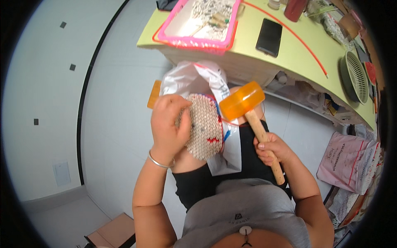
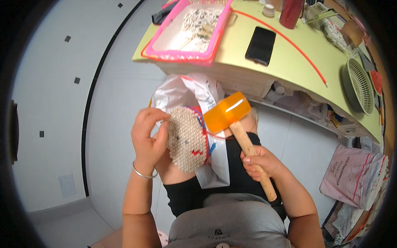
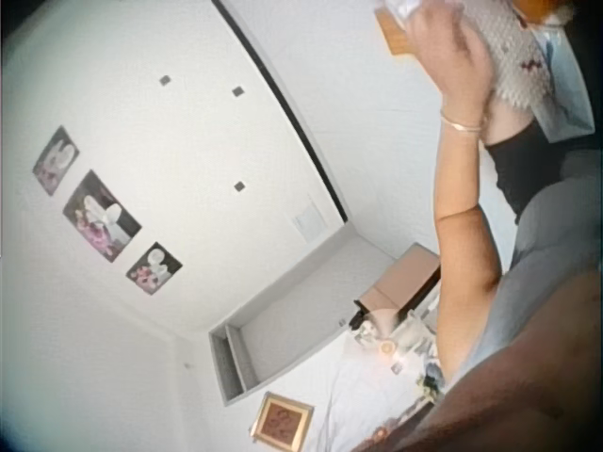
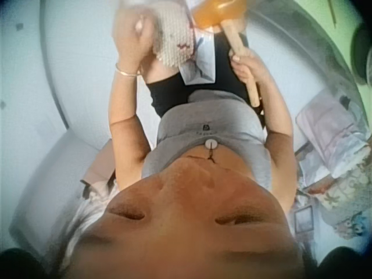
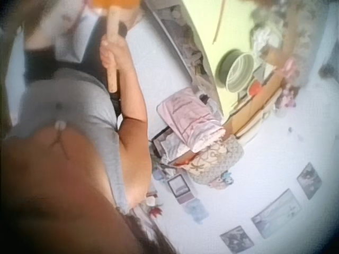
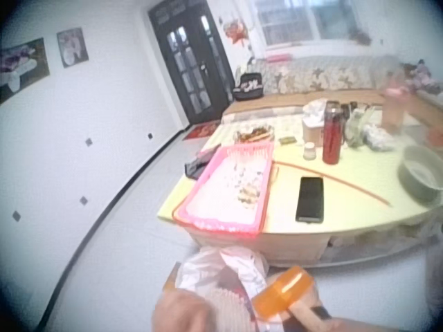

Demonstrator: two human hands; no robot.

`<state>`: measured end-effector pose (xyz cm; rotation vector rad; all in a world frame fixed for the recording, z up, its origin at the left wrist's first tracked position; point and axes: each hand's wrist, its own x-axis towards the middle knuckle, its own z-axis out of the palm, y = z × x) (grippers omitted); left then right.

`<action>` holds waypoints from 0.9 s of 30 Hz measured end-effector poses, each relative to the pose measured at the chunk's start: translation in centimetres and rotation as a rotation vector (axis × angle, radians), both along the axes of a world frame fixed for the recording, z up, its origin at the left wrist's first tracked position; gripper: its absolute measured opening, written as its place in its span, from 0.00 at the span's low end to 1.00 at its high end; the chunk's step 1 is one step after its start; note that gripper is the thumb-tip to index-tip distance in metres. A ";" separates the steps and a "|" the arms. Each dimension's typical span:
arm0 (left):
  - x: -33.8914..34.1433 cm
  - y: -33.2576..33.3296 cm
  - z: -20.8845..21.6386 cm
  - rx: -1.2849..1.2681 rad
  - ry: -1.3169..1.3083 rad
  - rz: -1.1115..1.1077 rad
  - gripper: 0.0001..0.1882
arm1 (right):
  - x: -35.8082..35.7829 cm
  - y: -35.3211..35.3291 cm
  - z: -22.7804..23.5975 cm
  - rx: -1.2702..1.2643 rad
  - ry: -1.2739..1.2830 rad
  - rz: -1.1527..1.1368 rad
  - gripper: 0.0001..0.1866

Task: The person inserts small white beads into a flexible red mesh grid by hand and taps them into place using a yellow mallet.

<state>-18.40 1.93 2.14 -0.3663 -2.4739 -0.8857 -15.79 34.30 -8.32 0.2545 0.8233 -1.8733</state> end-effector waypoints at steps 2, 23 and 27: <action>-3.8 -0.1 1.6 -0.056 0.072 -0.004 0.08 | 0.0 -0.1 -0.1 -0.008 -0.022 0.022 0.07; -5.8 4.7 3.1 0.004 0.063 -0.251 0.04 | 0.1 0.2 -0.3 -0.021 0.010 0.002 0.07; 1.3 1.4 0.0 -0.066 -0.262 -0.324 0.05 | 0.0 0.1 -0.4 -0.024 0.030 -0.001 0.08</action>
